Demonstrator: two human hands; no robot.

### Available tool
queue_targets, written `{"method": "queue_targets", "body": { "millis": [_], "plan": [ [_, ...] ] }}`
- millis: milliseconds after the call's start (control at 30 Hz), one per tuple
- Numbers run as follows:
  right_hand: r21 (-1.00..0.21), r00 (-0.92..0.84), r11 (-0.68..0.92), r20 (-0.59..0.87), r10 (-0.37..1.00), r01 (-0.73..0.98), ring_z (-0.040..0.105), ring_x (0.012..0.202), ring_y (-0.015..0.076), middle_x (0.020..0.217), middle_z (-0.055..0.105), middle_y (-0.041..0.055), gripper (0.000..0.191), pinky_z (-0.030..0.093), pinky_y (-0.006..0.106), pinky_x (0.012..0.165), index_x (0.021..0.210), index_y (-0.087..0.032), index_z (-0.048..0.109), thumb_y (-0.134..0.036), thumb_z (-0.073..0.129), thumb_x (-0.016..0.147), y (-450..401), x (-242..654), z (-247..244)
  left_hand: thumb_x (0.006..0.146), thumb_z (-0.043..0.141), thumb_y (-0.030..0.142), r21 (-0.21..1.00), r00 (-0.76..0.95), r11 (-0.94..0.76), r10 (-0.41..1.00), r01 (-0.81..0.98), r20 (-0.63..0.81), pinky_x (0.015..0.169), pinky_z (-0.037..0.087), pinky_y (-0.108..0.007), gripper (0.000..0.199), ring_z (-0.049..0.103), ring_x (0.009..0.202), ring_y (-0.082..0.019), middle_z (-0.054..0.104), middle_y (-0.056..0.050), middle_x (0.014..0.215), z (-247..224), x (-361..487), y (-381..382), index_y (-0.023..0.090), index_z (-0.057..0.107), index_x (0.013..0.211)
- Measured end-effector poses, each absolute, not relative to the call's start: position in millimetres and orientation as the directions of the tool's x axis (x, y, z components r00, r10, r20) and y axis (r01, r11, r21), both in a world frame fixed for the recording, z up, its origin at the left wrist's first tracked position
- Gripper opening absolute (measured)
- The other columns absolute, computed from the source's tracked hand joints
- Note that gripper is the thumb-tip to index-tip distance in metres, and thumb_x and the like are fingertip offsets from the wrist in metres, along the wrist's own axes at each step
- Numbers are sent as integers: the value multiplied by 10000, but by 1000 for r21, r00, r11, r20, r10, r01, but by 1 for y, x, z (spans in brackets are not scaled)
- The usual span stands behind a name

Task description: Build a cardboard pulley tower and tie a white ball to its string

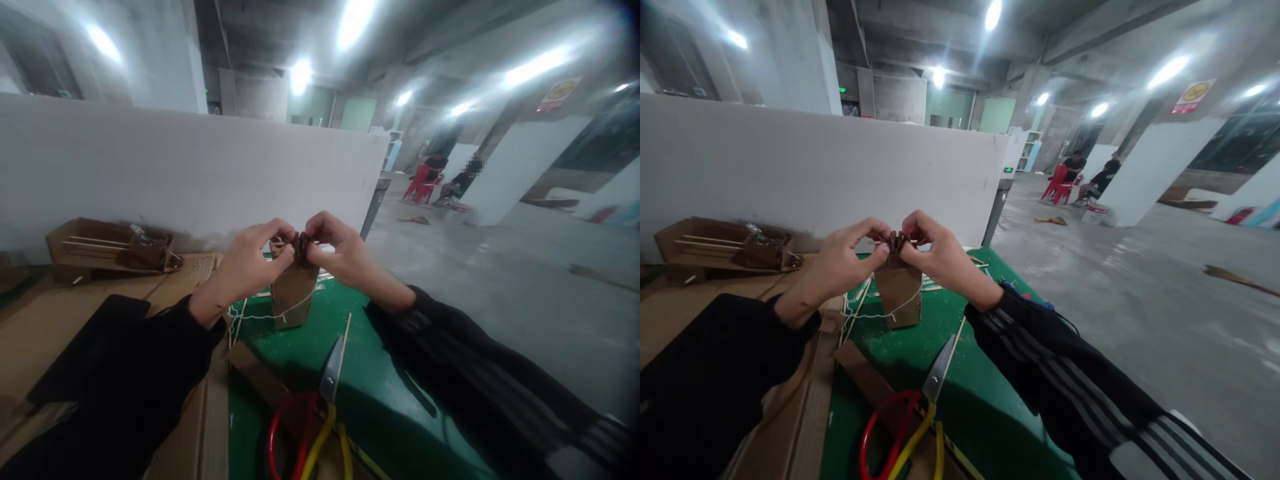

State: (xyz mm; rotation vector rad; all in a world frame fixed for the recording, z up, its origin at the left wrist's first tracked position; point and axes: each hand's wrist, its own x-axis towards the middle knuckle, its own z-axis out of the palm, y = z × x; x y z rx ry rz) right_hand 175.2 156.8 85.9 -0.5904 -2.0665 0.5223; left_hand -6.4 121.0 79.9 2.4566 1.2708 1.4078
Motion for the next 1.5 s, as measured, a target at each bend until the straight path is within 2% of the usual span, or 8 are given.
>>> {"method": "queue_targets", "body": {
  "millis": [200,467,667,767,1033,1233,1500],
  "plan": [
    [-552,-491,802,646,585,230,483,712,109,764,483,-37,124,420,259,701,860,-202,476,-127,528,775,158,174,84,820,516,200,420,242,-659,674,624,698,806,472,-316,150,619,871,-179,672,5,901,77,-6,121,229,587,949],
    [-543,-475,798,647,596,261,480,741,122,791,484,-25,134,408,276,721,870,-204,462,-123,509,774,155,172,85,798,525,187,447,233,-669,674,594,701,792,463,-309,124,596,848,-173,642,5,879,77,-9,122,223,572,908],
    [-588,-479,786,643,597,191,478,779,134,839,474,-11,206,410,288,741,906,-206,436,-108,523,747,154,171,80,774,516,164,640,170,-628,760,443,628,755,469,-290,99,563,807,-152,574,12,840,74,-5,126,215,499,857],
    [-639,-522,751,589,617,167,499,819,147,880,505,4,221,424,313,777,956,-197,454,-132,543,765,154,173,80,784,493,160,683,159,-610,781,402,604,744,457,-279,83,547,797,-141,550,21,826,73,-4,126,218,483,842],
    [-727,-575,683,531,622,68,563,932,174,980,583,42,215,456,373,883,1000,-192,526,-284,626,833,159,182,83,802,499,204,638,205,-632,762,439,614,745,462,-285,60,553,803,-150,566,14,835,76,-6,124,217,498,860],
    [-717,-564,696,566,601,22,581,910,173,943,598,20,273,474,386,875,1013,-215,554,-272,695,786,165,183,79,790,519,214,656,184,-604,783,451,594,703,492,-270,57,576,782,-149,593,10,822,76,-4,123,211,522,847],
    [-682,-536,731,609,584,21,589,983,183,1001,617,24,312,452,392,921,1026,-224,571,-210,726,756,162,184,77,768,545,208,655,141,-601,777,457,614,658,468,-247,54,564,726,-130,593,25,792,74,-3,123,207,545,822]
  ]
}}
